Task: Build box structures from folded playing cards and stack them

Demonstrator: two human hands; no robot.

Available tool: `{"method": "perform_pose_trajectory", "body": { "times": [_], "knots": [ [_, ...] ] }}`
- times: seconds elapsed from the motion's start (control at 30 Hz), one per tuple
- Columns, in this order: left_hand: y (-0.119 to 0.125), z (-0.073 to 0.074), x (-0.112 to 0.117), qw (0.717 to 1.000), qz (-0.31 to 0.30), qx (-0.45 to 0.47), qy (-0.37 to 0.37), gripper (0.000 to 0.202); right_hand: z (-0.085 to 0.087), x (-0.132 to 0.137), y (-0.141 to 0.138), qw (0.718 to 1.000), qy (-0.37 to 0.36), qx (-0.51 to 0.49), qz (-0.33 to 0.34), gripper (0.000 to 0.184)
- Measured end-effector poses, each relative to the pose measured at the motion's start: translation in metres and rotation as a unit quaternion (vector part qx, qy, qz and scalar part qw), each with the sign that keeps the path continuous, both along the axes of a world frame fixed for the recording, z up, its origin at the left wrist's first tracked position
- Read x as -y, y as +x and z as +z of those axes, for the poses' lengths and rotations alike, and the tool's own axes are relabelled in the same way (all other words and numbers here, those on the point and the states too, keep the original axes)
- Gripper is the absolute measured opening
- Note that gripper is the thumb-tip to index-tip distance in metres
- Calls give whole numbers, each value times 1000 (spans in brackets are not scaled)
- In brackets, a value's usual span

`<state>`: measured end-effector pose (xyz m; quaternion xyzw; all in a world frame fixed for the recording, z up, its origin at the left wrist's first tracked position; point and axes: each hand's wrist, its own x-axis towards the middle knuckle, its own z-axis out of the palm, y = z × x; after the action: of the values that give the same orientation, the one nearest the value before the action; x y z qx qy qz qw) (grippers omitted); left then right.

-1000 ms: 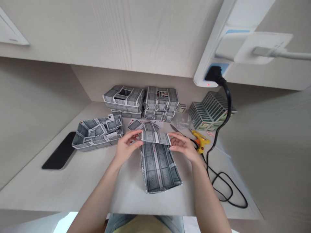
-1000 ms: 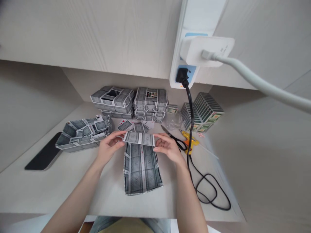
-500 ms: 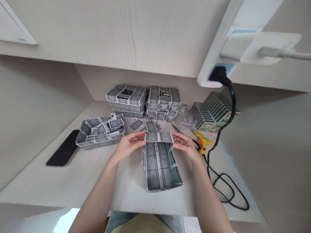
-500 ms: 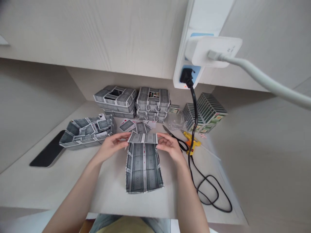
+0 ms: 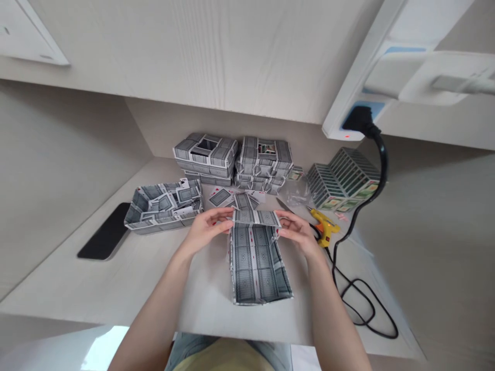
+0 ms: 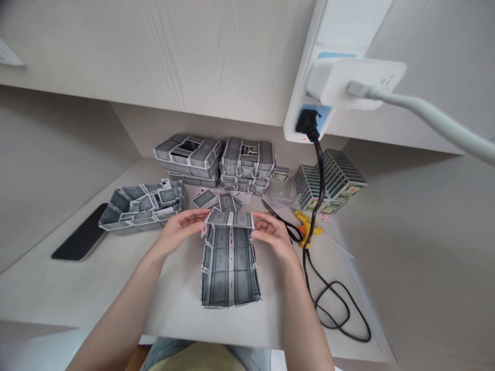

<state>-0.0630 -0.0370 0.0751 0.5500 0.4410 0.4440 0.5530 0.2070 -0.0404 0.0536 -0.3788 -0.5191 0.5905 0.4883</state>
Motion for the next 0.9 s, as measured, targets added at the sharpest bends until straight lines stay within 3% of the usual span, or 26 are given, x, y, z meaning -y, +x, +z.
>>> {"method": "perform_pose_trajectory", "body": {
  "times": [0.37, 0.6, 0.9],
  "knots": [
    [-6, 4, -1, 993, 11, -105, 51, 43, -4, -1, -5, 1000, -3, 5, -3, 46],
    [-7, -1, -4, 992, -10, -125, 29, 46, -5, -4, -8, 1000, 8, -12, -11, 42],
    [-9, -8, -7, 989, -33, -142, -16, 55, -19, -11, -4, 999, -39, -13, 8, 48]
  ]
}}
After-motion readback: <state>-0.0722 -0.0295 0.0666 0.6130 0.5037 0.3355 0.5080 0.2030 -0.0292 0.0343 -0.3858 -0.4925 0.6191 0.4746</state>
